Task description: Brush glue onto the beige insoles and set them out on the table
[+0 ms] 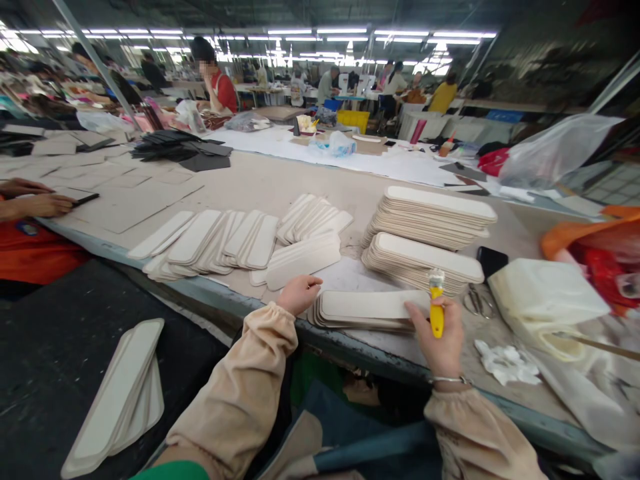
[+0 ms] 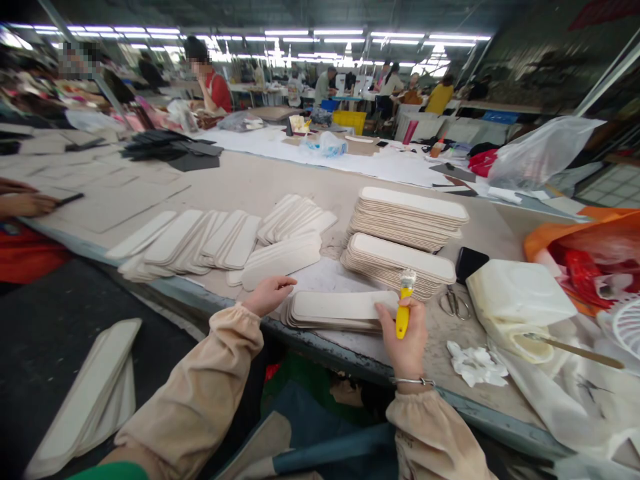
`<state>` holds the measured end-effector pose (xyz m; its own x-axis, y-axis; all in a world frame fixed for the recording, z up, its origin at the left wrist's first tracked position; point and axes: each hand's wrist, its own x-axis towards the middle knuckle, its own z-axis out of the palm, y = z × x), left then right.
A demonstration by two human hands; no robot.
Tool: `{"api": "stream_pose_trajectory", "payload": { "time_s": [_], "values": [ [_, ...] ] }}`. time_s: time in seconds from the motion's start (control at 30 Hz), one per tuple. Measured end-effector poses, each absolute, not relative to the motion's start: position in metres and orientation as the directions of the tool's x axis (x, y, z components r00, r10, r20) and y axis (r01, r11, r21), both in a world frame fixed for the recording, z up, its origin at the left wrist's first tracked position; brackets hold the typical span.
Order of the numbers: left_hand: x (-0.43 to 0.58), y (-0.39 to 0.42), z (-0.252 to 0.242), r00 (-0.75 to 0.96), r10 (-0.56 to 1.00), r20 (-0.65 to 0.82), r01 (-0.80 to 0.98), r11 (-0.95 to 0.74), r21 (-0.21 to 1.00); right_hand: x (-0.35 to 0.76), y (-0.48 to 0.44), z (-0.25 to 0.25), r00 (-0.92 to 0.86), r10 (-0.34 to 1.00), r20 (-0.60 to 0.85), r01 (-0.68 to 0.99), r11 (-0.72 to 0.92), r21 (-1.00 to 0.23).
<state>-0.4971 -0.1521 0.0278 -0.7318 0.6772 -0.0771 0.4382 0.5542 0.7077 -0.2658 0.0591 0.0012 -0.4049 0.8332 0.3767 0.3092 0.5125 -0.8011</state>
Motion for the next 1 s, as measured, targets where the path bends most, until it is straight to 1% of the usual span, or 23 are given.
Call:
{"api": "stream_pose_trajectory", "payload": {
  "time_s": [0.13, 0.37, 0.6, 0.83, 1.0],
  "values": [
    [-0.494, -0.152, 0.029, -0.696, 0.709, -0.109, 0.469, 0.565, 0.679, -0.266, 0.059, 0.0, -0.411, 0.832, 0.374, 0.323, 0.516, -0.793],
    [-0.488, -0.149, 0.029, -0.669, 0.736, -0.103, 0.518, 0.562, 0.645, -0.265, 0.059, 0.0, -0.447, 0.763, 0.466, 0.317, 0.623, -0.715],
    [-0.49, -0.148, 0.027, -0.671, 0.733, -0.109, 0.533, 0.579, 0.617, -0.262, 0.063, -0.003, -0.439, 0.793, 0.423, 0.315, 0.577, -0.754],
    [-0.492, -0.147, 0.025, -0.684, 0.722, -0.102, 0.52, 0.58, 0.627, -0.253, 0.072, -0.01, -0.431, 0.786, 0.444, 0.343, 0.598, -0.725],
    [-0.491, -0.146, 0.025, -0.691, 0.719, -0.074, 0.54, 0.582, 0.608, -0.25, 0.073, -0.011, -0.452, 0.818, 0.357, 0.36, 0.533, -0.765]
  ]
}}
